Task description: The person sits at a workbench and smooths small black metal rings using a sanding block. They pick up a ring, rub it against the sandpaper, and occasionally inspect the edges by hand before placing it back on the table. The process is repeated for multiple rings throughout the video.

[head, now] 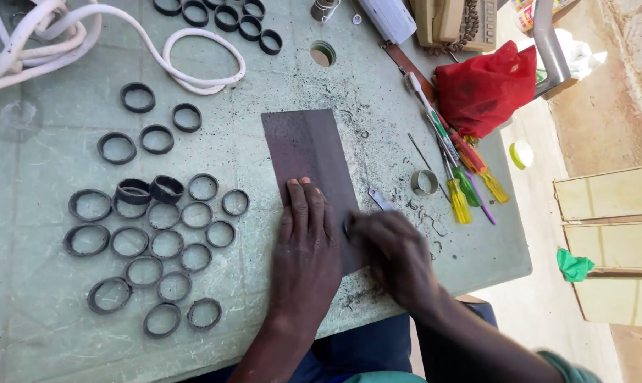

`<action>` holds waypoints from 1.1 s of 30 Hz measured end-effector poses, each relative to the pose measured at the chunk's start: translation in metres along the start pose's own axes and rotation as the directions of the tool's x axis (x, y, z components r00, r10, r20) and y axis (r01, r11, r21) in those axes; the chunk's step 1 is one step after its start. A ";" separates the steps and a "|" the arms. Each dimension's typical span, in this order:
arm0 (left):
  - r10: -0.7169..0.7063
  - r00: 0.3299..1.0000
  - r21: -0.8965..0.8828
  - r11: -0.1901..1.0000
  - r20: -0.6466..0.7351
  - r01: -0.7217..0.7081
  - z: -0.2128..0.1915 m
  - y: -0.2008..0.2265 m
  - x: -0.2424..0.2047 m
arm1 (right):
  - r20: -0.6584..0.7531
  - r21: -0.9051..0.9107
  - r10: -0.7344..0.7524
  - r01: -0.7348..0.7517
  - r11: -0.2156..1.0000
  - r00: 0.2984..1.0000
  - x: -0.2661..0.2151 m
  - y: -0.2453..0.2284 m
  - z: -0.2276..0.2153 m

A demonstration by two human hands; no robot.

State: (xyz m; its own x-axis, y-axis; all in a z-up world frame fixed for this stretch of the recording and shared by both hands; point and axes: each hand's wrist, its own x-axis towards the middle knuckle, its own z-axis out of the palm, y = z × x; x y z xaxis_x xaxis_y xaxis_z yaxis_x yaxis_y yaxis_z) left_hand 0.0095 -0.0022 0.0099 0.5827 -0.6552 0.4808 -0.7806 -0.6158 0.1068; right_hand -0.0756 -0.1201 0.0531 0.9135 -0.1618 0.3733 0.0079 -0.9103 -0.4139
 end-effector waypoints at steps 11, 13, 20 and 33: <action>0.013 0.999 -0.044 0.999 -0.050 -0.015 0.016 0.001 0.000 | 0.301 0.435 0.180 -0.303 0.848 0.937 0.113 0.066 -0.008; 0.008 1.000 -0.031 0.999 -0.025 -0.009 0.017 -0.004 -0.005 | 0.474 0.498 0.278 -0.514 0.698 0.836 0.085 0.043 -0.016; 0.052 0.997 -0.057 0.997 -0.052 -0.055 0.015 -0.001 -0.006 | 0.292 0.159 0.100 -0.152 0.975 0.951 0.052 0.050 -0.008; 0.069 0.997 -0.036 0.997 -0.021 -0.070 0.008 -0.004 -0.004 | -0.011 0.074 -0.058 0.059 0.996 0.998 0.014 0.033 0.004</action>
State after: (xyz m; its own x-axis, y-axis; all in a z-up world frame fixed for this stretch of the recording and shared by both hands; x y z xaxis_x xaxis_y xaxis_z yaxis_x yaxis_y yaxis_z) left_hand 0.0115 -0.0003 0.0006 0.5228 -0.6869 0.5049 -0.8269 -0.5525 0.1045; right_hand -0.0614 -0.1506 0.0416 0.9070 -0.1127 0.4058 0.0918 -0.8875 -0.4516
